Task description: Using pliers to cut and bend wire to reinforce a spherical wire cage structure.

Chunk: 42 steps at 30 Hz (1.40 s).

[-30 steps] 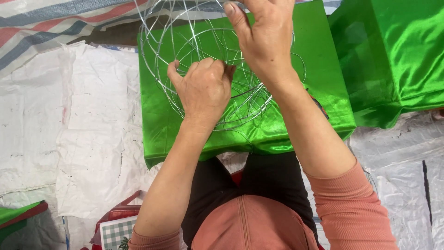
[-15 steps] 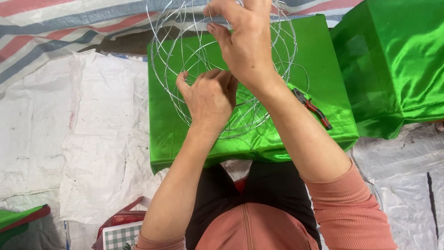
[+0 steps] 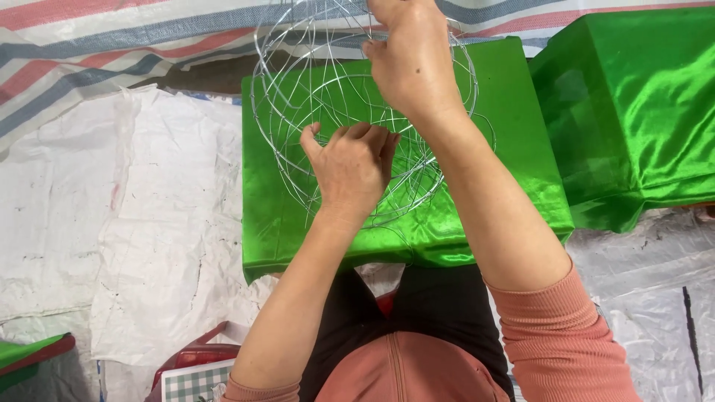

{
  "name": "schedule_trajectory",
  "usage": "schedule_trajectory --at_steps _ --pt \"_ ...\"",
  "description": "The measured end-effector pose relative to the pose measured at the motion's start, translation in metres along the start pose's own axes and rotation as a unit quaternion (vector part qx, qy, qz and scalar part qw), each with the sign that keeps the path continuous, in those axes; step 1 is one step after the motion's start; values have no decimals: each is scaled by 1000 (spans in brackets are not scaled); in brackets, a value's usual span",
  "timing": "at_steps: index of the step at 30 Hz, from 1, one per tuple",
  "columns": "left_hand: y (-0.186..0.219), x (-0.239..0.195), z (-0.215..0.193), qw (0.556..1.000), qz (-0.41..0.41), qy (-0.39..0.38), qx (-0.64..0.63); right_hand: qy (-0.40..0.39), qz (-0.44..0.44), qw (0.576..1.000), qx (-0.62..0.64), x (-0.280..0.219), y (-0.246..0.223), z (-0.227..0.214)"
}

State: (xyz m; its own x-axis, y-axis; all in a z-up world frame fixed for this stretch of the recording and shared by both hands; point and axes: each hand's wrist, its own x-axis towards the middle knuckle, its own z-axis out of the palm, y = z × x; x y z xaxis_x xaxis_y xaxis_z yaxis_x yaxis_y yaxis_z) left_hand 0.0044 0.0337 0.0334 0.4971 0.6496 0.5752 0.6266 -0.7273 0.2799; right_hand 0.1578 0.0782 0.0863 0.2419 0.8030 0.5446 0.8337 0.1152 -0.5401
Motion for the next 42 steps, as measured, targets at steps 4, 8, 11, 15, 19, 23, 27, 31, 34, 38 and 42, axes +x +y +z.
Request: schedule_trajectory --at_steps 4,8,11,15,19,23,27,31,34,38,42 --pt "-1 0 1 1000 -10 -9 0 28 11 1000 6 2 -2 2" --pt "-2 -4 5 999 -18 -21 17 20 42 999 -21 2 27 9" --pt "1 -2 2 1000 -10 -25 9 -9 -40 999 0 5 5 -9" --pt "1 0 1 1000 1 -5 9 -11 -55 998 8 2 -15 -16" --pt "4 -1 -16 998 2 -36 50 -7 -50 999 -5 -8 -27 -28" --pt "-4 -3 -54 998 2 -2 67 -12 -5 999 37 -43 -24 -61" --pt "-48 -26 -76 984 -81 134 -90 106 15 990 88 -120 25 -64" --pt "-89 -86 -45 892 -319 123 -295 153 224 938 218 -216 64 -12" --pt "-91 -130 -7 848 -403 106 -328 139 342 892 262 -257 61 21" --pt "-83 -159 29 783 -468 98 -399 124 386 872 273 -277 50 36" --pt "-68 -176 48 733 -479 79 -476 112 384 856 329 -299 72 61"
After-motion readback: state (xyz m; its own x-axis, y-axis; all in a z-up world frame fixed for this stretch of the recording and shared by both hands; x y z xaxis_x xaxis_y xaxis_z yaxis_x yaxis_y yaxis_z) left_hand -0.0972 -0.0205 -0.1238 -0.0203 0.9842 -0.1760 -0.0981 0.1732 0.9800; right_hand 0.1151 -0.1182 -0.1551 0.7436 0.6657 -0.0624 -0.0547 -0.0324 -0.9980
